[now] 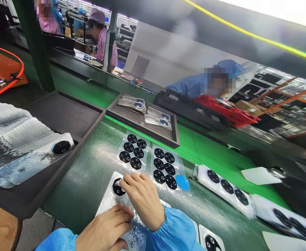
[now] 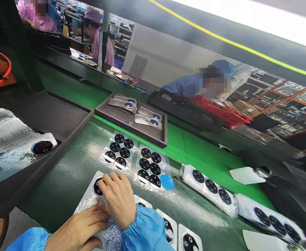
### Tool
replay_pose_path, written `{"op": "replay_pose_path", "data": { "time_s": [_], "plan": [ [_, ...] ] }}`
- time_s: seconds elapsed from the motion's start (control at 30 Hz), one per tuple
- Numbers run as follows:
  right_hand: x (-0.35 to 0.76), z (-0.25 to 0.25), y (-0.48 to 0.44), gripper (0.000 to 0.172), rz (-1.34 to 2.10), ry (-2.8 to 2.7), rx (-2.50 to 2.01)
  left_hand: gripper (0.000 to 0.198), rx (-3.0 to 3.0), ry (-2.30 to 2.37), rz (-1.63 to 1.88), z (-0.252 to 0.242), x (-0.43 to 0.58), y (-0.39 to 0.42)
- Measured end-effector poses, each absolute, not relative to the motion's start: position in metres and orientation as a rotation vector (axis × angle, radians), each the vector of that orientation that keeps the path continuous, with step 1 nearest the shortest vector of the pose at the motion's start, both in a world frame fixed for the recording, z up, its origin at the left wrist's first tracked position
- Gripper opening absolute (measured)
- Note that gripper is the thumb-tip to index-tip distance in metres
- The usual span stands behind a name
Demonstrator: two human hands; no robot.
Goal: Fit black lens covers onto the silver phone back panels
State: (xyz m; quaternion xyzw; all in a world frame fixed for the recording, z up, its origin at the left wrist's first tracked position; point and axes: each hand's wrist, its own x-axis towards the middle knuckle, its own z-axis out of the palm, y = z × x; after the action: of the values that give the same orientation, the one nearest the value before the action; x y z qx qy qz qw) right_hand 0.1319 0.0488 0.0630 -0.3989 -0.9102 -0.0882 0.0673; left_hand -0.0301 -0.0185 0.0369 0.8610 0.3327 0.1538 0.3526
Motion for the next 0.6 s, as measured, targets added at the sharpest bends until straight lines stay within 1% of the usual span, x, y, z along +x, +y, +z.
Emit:
{"op": "replay_pose_path", "data": {
  "time_s": [0.2,0.47,0.6],
  "plan": [
    [0.1315,0.0616,0.046,0.016,-0.299,-2.755,-1.13,0.034,2.203,0.859,0.435,0.0341,-0.0306,-0.0185],
    [0.1312,0.0611,0.0469,0.017,-0.294,-2.757,-1.159,0.036,2.248,0.865,0.349,0.036,-0.03,-0.0182],
    [0.1311,0.0604,0.0467,0.017,-0.273,-2.758,-1.178,0.035,2.221,0.866,0.407,0.0343,-0.0299,-0.0188]
  ]
}}
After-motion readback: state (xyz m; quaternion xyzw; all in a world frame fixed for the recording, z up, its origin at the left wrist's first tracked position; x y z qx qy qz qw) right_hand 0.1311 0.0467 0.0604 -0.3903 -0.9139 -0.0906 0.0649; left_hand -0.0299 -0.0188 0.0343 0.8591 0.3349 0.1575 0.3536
